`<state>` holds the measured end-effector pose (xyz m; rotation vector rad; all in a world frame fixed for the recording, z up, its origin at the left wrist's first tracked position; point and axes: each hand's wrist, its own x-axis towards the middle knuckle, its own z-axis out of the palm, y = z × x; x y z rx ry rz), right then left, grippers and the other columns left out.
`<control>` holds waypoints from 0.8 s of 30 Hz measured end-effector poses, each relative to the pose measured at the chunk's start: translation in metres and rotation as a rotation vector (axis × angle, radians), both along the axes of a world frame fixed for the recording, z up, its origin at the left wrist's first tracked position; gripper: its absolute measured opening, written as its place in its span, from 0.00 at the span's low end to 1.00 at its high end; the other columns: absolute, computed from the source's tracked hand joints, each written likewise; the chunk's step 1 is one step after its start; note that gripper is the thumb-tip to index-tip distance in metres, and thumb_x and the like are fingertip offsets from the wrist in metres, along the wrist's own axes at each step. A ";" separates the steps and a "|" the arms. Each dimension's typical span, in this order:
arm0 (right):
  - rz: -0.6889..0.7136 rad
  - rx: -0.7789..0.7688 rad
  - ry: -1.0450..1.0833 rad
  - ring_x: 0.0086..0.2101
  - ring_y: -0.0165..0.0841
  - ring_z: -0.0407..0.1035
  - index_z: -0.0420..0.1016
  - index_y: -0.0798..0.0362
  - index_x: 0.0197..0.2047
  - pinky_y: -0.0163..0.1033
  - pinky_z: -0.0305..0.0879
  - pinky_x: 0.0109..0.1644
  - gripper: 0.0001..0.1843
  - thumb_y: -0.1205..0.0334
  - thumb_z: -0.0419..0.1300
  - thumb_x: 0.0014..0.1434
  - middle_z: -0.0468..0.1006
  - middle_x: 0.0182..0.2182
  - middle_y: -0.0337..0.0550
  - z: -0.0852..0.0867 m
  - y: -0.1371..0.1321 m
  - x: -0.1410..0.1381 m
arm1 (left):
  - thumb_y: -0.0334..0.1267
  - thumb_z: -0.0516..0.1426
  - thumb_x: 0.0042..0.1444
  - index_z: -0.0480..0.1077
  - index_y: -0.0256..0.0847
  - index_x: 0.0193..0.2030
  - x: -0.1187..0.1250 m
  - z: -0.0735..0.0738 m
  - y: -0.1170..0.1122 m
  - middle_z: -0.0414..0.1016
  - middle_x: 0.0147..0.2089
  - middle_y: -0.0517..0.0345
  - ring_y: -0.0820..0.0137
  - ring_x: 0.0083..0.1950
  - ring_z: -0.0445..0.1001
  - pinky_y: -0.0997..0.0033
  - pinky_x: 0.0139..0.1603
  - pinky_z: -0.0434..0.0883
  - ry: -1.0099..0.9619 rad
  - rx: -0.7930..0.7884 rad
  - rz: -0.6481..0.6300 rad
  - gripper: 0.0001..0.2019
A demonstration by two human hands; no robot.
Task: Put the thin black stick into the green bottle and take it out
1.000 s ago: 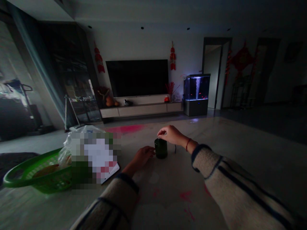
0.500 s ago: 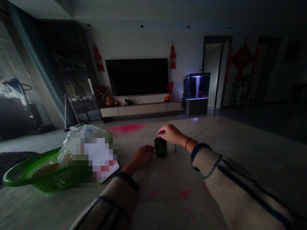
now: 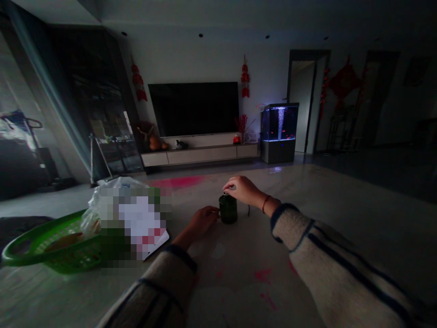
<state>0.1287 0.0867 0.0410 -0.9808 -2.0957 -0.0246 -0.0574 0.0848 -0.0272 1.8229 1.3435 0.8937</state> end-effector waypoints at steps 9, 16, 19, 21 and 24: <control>-0.159 -0.012 -0.005 0.37 0.30 0.70 0.77 0.54 0.34 0.34 0.63 0.43 0.10 0.66 0.53 0.53 0.78 0.35 0.44 0.006 0.005 0.013 | 0.37 0.51 0.46 0.70 0.34 0.42 -0.003 -0.001 0.000 0.76 0.35 0.51 0.68 0.36 0.73 0.69 0.38 0.67 0.015 0.011 -0.009 0.16; -0.468 -0.289 -0.358 0.37 0.37 0.72 0.77 0.55 0.33 0.37 0.64 0.38 0.11 0.65 0.54 0.51 0.78 0.34 0.50 -0.011 0.006 0.026 | 0.37 0.53 0.44 0.70 0.34 0.40 -0.004 -0.003 0.003 0.76 0.35 0.51 0.68 0.34 0.73 0.69 0.37 0.67 0.017 0.014 0.002 0.16; -0.537 -0.349 -0.464 0.39 0.42 0.71 0.76 0.58 0.37 0.39 0.65 0.38 0.13 0.62 0.55 0.50 0.77 0.37 0.55 -0.023 0.003 0.024 | 0.37 0.53 0.44 0.70 0.34 0.40 -0.004 -0.004 0.003 0.75 0.34 0.51 0.69 0.34 0.73 0.70 0.36 0.67 -0.027 -0.002 -0.011 0.16; -0.560 -0.385 -0.500 0.41 0.43 0.70 0.75 0.59 0.39 0.40 0.65 0.40 0.15 0.61 0.55 0.51 0.76 0.39 0.57 -0.029 0.001 0.022 | 0.39 0.54 0.44 0.70 0.34 0.40 -0.004 -0.004 0.003 0.75 0.34 0.51 0.69 0.34 0.73 0.69 0.37 0.67 -0.042 0.006 -0.038 0.16; -0.560 -0.436 -0.519 0.42 0.44 0.70 0.75 0.59 0.41 0.41 0.65 0.42 0.15 0.65 0.55 0.51 0.75 0.40 0.58 -0.034 -0.001 0.021 | 0.40 0.54 0.44 0.70 0.35 0.39 -0.004 -0.004 0.003 0.76 0.34 0.51 0.69 0.34 0.73 0.69 0.37 0.67 -0.048 0.003 -0.033 0.16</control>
